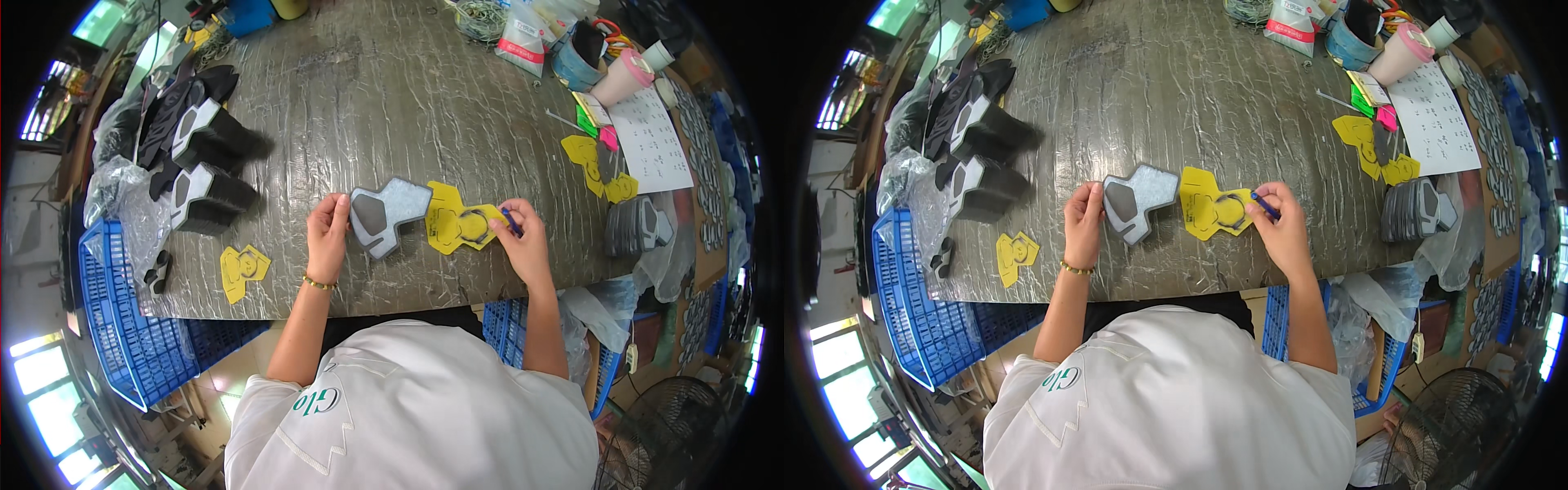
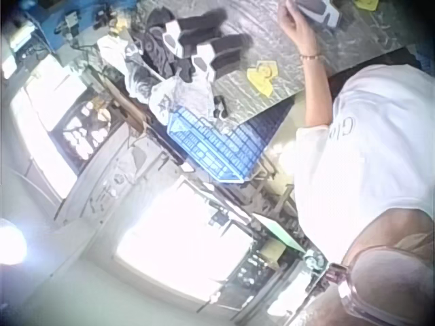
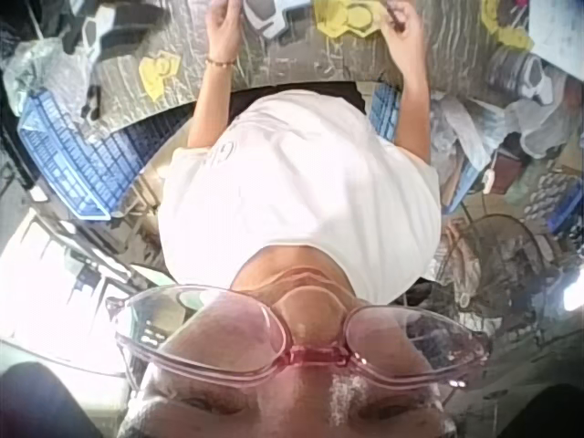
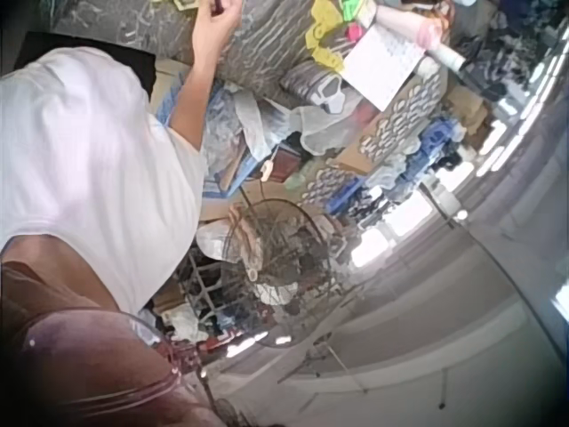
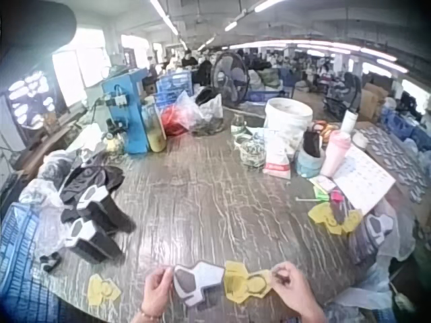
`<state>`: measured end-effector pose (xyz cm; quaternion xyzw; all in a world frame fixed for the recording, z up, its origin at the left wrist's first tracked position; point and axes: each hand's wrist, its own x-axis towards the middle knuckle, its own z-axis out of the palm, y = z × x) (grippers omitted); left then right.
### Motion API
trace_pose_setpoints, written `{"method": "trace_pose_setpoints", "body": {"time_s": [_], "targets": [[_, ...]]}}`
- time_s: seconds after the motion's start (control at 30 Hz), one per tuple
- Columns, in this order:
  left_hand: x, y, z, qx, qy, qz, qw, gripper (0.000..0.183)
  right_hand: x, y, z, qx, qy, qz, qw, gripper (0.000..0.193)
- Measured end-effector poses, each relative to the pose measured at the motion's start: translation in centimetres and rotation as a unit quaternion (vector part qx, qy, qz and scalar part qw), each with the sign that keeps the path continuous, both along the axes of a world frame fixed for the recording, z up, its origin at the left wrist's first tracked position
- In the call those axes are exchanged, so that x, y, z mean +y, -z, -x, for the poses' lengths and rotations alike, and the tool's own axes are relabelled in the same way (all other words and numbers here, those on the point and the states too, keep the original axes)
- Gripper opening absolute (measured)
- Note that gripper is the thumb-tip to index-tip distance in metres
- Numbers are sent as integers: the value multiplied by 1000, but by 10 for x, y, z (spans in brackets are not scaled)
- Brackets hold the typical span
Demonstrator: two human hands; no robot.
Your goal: The person handles foam pieces on a table, aligns a yellow stencil over them, and traces markings onto each piece using a pen.
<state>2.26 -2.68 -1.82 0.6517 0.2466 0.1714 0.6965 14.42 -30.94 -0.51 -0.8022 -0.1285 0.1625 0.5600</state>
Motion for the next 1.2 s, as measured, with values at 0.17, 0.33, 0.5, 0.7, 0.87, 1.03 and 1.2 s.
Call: {"method": "trace_pose_setpoints", "body": {"time_s": [0.17,0.33,0.5,0.7,0.87,1.03,1.2], "targets": [[0,6,1,-13,16,31,999,27,-3,-3,-3,18,14,-53,998,20],[1,7,4,1,24,46,999,27,-13,1,-8,41,53,-69,995,19],[-1,10,6,38,32,40,998,27,-19,0,-13,16,117,-82,990,19],[-18,-8,18,-35,-42,-276,960,12,-24,5,-12,20,129,-89,987,19],[-35,-4,40,-143,191,-579,780,20,-28,12,-14,-13,117,-50,992,15],[-32,3,43,-72,175,-519,834,31,-25,7,-12,-28,112,-14,993,14],[-31,0,43,-28,149,-489,859,48,-30,8,-17,-40,105,15,993,14]]}}
